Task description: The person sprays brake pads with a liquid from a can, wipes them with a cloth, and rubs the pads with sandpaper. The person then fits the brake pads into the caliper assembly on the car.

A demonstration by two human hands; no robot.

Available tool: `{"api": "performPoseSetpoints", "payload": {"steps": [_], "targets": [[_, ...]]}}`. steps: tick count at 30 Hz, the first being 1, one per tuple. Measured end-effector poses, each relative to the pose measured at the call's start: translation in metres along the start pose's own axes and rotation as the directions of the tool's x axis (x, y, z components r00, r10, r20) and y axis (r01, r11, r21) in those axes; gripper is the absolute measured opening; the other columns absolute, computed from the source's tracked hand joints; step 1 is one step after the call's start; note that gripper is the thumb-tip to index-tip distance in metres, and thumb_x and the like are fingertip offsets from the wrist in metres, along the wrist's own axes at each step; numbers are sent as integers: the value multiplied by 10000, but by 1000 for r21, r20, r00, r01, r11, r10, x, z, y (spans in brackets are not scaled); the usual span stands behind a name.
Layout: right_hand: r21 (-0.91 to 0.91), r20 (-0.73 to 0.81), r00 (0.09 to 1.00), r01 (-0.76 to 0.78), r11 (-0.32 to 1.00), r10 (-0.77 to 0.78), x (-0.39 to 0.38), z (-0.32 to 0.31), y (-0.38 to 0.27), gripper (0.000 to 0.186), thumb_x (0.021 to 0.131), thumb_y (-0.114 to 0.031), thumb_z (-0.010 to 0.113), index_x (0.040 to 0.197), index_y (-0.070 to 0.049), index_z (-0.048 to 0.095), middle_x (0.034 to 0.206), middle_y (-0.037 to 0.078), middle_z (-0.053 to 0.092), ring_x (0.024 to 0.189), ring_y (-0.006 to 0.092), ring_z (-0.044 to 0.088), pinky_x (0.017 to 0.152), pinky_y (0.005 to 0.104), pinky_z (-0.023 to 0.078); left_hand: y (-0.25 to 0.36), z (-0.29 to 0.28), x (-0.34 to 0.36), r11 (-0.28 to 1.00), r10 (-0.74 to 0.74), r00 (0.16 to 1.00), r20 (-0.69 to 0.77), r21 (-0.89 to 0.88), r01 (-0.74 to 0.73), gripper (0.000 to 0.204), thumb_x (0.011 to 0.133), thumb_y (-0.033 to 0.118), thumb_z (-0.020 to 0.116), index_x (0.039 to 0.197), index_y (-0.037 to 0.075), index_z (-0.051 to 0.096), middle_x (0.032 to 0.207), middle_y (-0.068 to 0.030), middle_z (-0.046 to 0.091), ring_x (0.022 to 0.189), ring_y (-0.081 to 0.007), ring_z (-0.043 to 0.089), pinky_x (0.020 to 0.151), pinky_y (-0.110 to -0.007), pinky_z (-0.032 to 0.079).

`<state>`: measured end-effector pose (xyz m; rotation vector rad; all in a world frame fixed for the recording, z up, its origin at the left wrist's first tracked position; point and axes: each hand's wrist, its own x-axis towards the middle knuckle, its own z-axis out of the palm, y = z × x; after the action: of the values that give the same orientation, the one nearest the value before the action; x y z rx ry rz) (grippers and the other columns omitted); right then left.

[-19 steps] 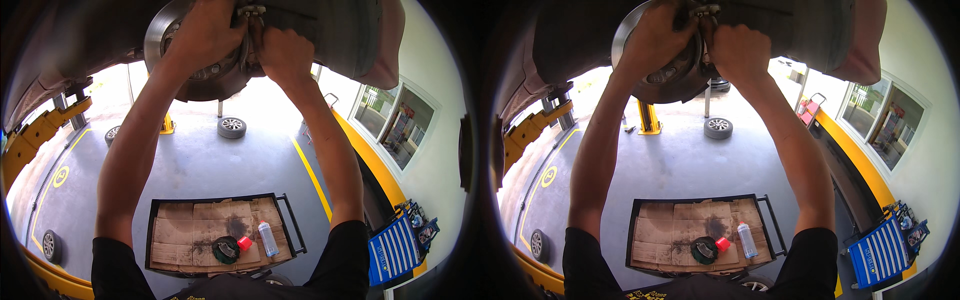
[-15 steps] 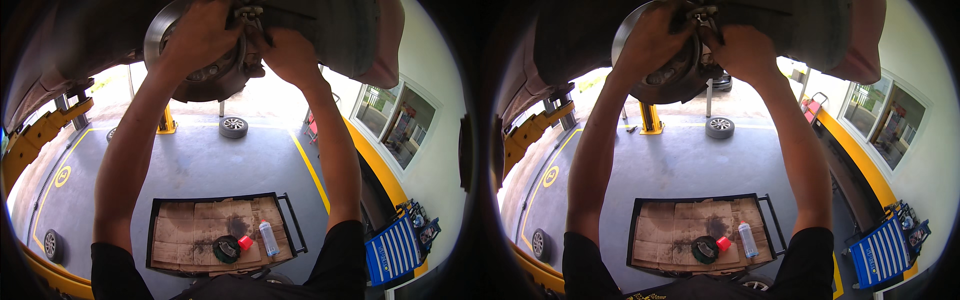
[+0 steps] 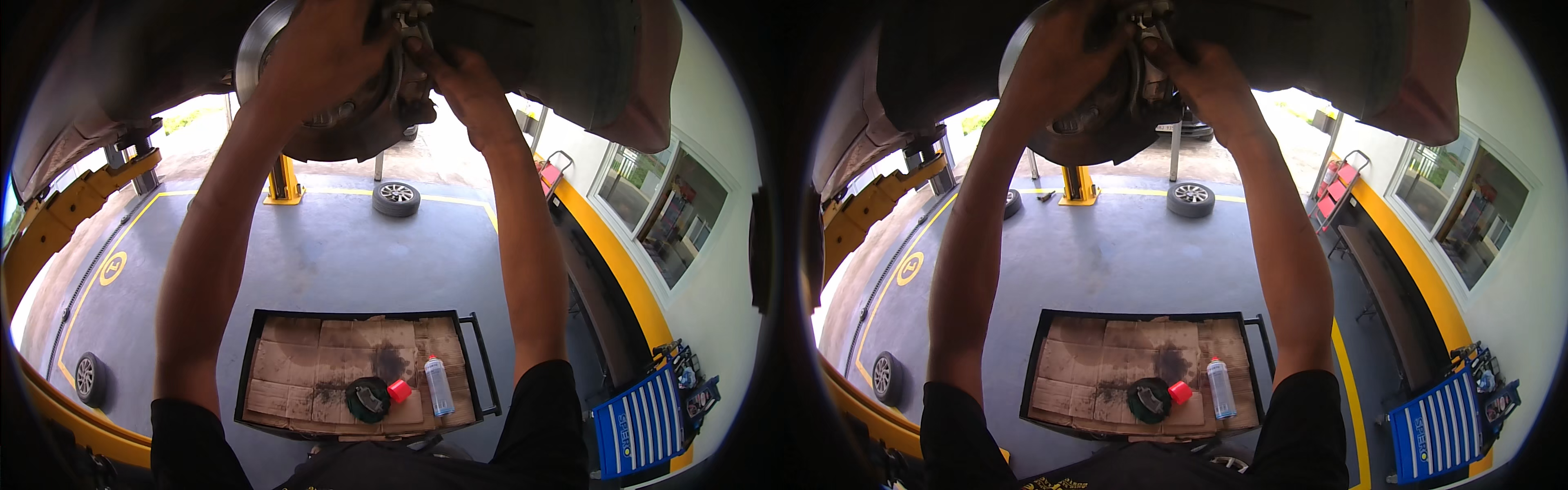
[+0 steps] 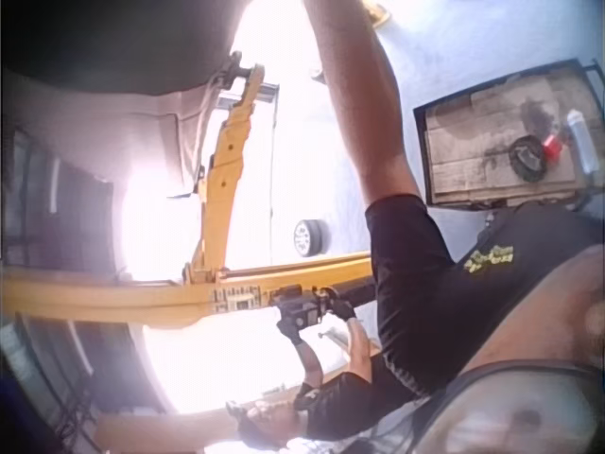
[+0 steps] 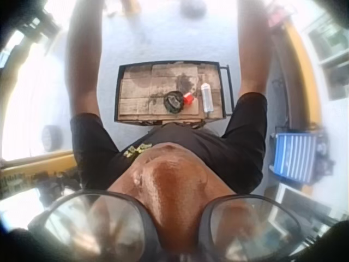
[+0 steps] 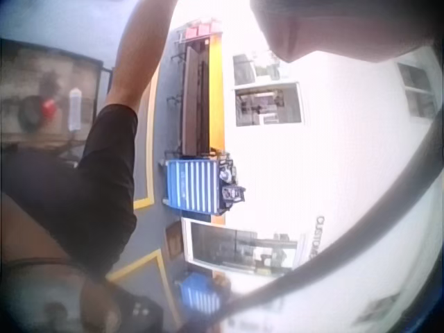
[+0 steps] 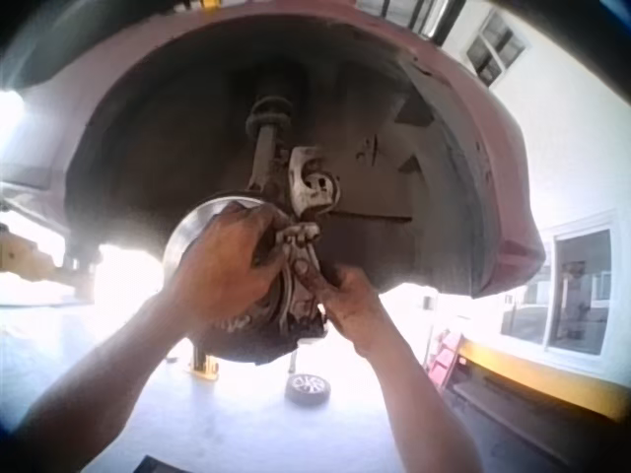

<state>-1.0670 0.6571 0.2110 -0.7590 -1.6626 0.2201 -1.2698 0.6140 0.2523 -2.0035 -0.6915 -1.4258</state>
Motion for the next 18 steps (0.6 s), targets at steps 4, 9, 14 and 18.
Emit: {"api": "performPoseSetpoints", "payload": {"steps": [4, 9, 14, 18], "targets": [[140, 52, 990, 122, 983, -131, 3, 4, 15, 490, 967, -480, 732, 1114, -13, 725, 892, 23, 698, 827, 106, 635, 800, 282, 501, -1, 2, -7, 997, 67, 995, -72, 41, -64, 295, 931, 186, 639, 1173, 19, 650, 1087, -247, 684, 1122, -408, 622, 991, -503, 479], [257, -117, 967, 251, 933, -228, -4, 28, 24, 452, 968, -399, 723, 1176, 1, 702, 915, 77, 719, 808, 160, 607, 756, 333, 500, -2, 8, -12, 987, 116, 989, -93, 119, -105, 302, 919, 187, 653, 1170, 20, 649, 1096, -249, 680, 1134, -430, 605, 1009, -511, 466], [200, -38, 980, 199, 959, -196, -14, 13, 13, 414, 979, -383, 746, 1094, 14, 725, 873, 1, 681, 739, 72, 561, 671, 263, 467, 8, 6, -13, 992, 32, 999, -41, 125, -27, 288, 916, 184, 654, 1147, 11, 649, 1104, -247, 677, 1152, -434, 591, 1017, -515, 452], [324, -37, 984, 175, 930, -173, -14, 11, 14, 404, 976, -395, 745, 1013, 7, 724, 770, -21, 621, 693, 60, 499, 641, 269, 433, 9, 11, -15, 987, 58, 994, -92, 157, -43, 280, 921, 186, 651, 1132, 2, 650, 1115, -247, 673, 1165, -436, 584, 1014, -519, 448]]}}
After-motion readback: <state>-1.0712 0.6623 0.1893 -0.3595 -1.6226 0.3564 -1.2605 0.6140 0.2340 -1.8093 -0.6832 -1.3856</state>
